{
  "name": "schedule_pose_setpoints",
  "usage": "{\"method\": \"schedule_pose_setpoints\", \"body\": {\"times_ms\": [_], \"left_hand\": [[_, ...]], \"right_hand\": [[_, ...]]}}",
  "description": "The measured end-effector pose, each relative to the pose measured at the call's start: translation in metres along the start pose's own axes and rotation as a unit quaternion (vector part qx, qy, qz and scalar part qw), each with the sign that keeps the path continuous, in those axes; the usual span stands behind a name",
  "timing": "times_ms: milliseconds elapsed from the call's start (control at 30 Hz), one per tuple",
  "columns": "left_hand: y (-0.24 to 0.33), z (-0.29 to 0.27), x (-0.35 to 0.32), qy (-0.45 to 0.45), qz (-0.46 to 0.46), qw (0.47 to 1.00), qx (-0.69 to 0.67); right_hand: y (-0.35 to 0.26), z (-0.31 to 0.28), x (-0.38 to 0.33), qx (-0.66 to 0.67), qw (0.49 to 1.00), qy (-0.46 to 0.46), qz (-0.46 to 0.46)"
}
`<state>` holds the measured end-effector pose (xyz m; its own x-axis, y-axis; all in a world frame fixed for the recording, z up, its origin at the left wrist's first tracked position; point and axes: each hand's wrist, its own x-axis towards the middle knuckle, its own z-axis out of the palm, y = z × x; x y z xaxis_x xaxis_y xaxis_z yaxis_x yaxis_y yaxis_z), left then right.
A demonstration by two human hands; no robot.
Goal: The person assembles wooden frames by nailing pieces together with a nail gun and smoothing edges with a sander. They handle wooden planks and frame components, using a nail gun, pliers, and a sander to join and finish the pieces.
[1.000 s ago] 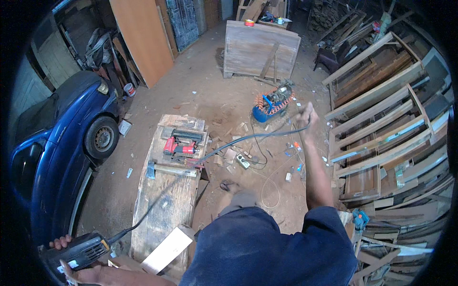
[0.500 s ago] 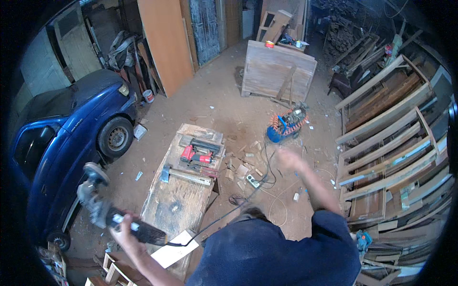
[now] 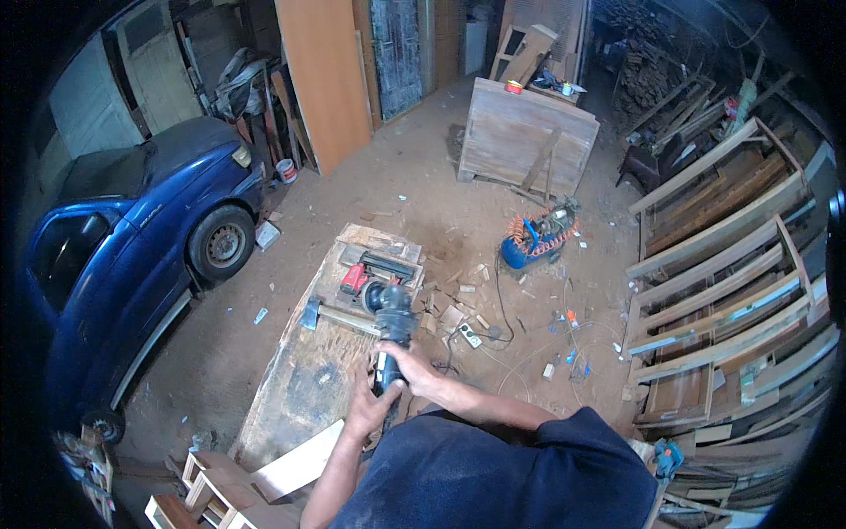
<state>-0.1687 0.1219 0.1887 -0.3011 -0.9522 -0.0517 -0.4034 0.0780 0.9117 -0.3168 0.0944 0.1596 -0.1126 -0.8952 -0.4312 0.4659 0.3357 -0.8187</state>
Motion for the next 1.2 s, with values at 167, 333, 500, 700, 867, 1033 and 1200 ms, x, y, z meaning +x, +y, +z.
{"method": "schedule_pose_setpoints", "body": {"times_ms": [167,333,500,700,867,1033,1200], "left_hand": [[0.001,0.015,0.012,-0.128,-0.041,0.978,-0.161],[0.024,0.028,0.033,-0.042,0.070,0.997,-0.003],[0.022,0.010,0.060,-0.199,0.046,0.972,-0.115],[-0.040,-0.090,0.187,0.124,0.002,0.984,-0.125],[0.020,-0.061,0.206,0.091,0.115,0.963,-0.228],[0.055,-0.143,0.172,0.224,0.043,0.872,-0.433],[0.052,-0.066,0.171,0.224,0.039,0.938,-0.261]], "right_hand": [[-0.017,-0.019,0.016,0.114,0.991,-0.071,0.005],[-0.051,-0.024,0.035,0.134,0.989,-0.044,-0.045],[-0.091,-0.029,0.020,0.049,0.999,0.003,-0.013],[-0.116,-0.001,-0.017,0.042,0.988,0.070,-0.132],[-0.099,0.035,-0.021,-0.049,0.993,-0.106,-0.023],[-0.110,0.035,-0.019,0.013,0.991,0.052,-0.123],[-0.092,0.043,0.002,-0.101,0.991,-0.091,-0.021]]}}
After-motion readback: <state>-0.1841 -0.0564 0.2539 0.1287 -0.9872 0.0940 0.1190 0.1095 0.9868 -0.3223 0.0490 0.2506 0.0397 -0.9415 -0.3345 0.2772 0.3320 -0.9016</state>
